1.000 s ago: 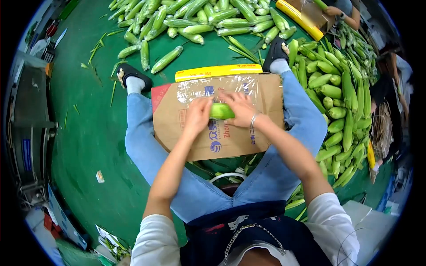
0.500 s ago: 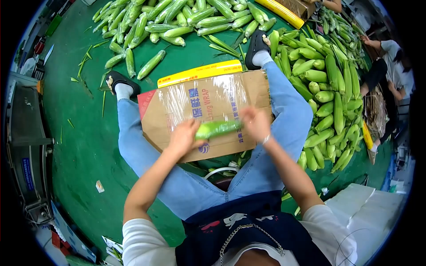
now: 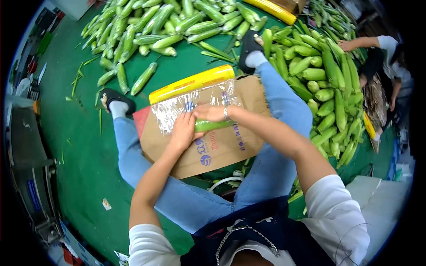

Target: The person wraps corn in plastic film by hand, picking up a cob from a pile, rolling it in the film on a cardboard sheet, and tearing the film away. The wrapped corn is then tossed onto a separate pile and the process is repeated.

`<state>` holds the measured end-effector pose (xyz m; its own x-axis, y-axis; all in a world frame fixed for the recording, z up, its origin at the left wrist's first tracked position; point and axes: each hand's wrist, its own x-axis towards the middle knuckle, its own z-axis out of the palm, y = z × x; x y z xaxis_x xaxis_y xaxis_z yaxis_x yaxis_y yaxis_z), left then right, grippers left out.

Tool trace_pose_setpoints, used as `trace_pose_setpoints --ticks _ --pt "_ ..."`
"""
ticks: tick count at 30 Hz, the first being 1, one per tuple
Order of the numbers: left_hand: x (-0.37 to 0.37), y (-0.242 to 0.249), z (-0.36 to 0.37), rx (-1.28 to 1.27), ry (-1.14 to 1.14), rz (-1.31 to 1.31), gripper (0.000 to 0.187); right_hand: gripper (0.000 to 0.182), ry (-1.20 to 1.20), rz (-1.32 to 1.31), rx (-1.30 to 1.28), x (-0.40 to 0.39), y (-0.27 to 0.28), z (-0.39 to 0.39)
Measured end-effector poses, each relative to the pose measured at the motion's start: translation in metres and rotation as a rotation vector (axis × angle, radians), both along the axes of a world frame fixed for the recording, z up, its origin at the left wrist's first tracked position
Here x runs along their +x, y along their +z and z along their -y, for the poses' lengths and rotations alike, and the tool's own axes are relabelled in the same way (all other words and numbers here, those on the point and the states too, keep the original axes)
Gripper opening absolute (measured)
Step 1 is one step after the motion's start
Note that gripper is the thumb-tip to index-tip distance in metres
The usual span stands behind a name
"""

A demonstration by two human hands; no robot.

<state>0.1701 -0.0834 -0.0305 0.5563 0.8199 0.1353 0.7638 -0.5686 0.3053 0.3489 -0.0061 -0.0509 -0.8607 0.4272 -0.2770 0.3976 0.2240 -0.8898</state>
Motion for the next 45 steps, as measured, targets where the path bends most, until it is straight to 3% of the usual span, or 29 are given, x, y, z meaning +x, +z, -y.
trace_pose_setpoints --ticks 2,4,6,8,10,13,15,16,17,18,20,22,23,25,28,29,30,31,32,33,34,35,36,37,38,39,41,43,45 --pt "0.013 0.009 0.037 -0.348 0.097 0.232 0.06 0.062 0.021 0.066 0.146 0.011 -0.011 0.033" --pt "0.025 0.019 0.068 -0.554 0.132 0.137 0.062 0.07 0.12 0.315 0.284 0.012 0.018 0.066" --pt "0.026 0.007 0.101 -1.216 0.336 0.391 0.065 0.07 -0.031 0.287 0.367 0.013 0.02 0.088" --pt "0.027 0.022 0.14 -2.17 0.594 0.889 0.061 0.07 -0.098 0.249 0.502 0.01 0.001 0.101" --pt "0.026 0.035 0.188 -2.394 0.613 1.037 0.056 0.069 -0.192 0.209 0.62 0.006 -0.001 0.116" --pt "0.013 0.04 0.23 -2.256 0.576 0.788 0.053 0.057 -0.365 0.047 0.475 0.022 0.021 0.146" --pt "0.006 0.092 0.22 -1.644 0.575 0.488 0.045 0.031 -0.493 0.112 0.2 0.053 0.077 0.192" --pt "0.006 0.112 0.212 -1.675 0.538 0.445 0.045 0.027 -0.684 0.063 0.237 0.068 0.077 0.227" --pt "0.009 0.13 0.199 -1.475 0.442 0.375 0.044 0.031 -0.733 -0.013 -0.007 0.08 0.074 0.254" --pt "0.016 0.148 0.186 -1.271 0.334 0.32 0.043 0.033 -1.036 -0.074 -0.328 0.081 0.088 0.282" --pt "0.036 0.183 0.182 -1.214 0.121 0.098 0.04 0.033 -1.329 -0.032 -0.509 0.082 0.107 0.342" --pt "0.04 0.179 0.207 -0.988 -0.04 0.396 0.037 0.032 -1.724 -0.238 -0.938 0.087 0.119 0.381" --pt "0.053 0.183 0.21 -1.005 -0.064 0.385 0.037 0.032 -1.753 -0.242 -0.945 0.093 0.12 0.382" --pt "0.065 0.203 0.216 -0.936 0.258 0.973 0.038 0.028 -1.886 -0.485 -1.208 0.09 0.12 0.372" --pt "0.13 0.166 0.194 -0.411 -0.064 1.681 0.054 0.029 -1.608 -0.702 -1.611 0.055 0.124 0.32" --pt "0.136 0.156 0.19 -0.478 0.112 1.431 0.052 0.035 -1.356 -0.84 -1.779 0.047 0.139 0.306" --pt "0.138 0.149 0.182 -0.531 0.277 1.174 0.051 0.037 -1.417 -0.664 -1.796 0.048 0.16 0.28" --pt "0.145 0.147 0.158 -0.657 0.237 1.149 0.048 0.037 -1.503 -0.799 -1.704 0.049 0.158 0.26" --pt "0.149 0.145 0.127 -0.783 0.206 1.116 0.044 0.038 -1.451 -0.732 -1.595 0.074 0.172 0.24" --pt "0.15 0.139 0.099 -0.917 0.291 1.127 0.041 0.034 -1.274 -0.967 -1.41 0.09 0.145 0.248" --pt "0.151 0.128 0.065 -1.047 0.375 1.146 0.039 0.031 -1.295 -0.802 -0.844 0.121 0.134 0.252" --pt "0.142 0.1 0.022 -0.952 0.445 1.098 0.038 0.03 -1.483 -0.753 -0.426 0.16 0.124 0.258" --pt "0.132 0.072 -0.022 -0.844 0.528 1.056 0.038 0.032 -1.706 -0.136 0.166 0.208 0.128 0.27" --pt "0.13 0.061 -0.068 -0.789 0.698 1.155 0.041 0.035 -1.927 0.164 0.259 0.248 0.122 0.281" --pt "0.111 0.039 -0.123 -0.867 0.791 1.273 0.043 0.04 -1.882 0.544 0.411 0.288 0.089 0.309" --pt "0.089 0.014 -0.178 -0.921 0.891 1.438 0.046 0.052 -1.781 0.805 0.249 0.319 0.048 0.349" --pt "0.02 -0.057 -0.287 -0.927 0.916 1.602 0.047 0.071 -1.528 0.989 -0.08 0.345 -0.027 0.41" --pt "-0.024 -0.093 -0.348 -0.81 0.948 1.722 0.046 0.084 -1.462 1.051 0.091 0.339 -0.061 0.422" --pt "-0.051 -0.101 -0.378 -0.692 0.959 1.84 0.049 0.078 -1.606 0.987 -0.001 0.344 -0.072 0.408"
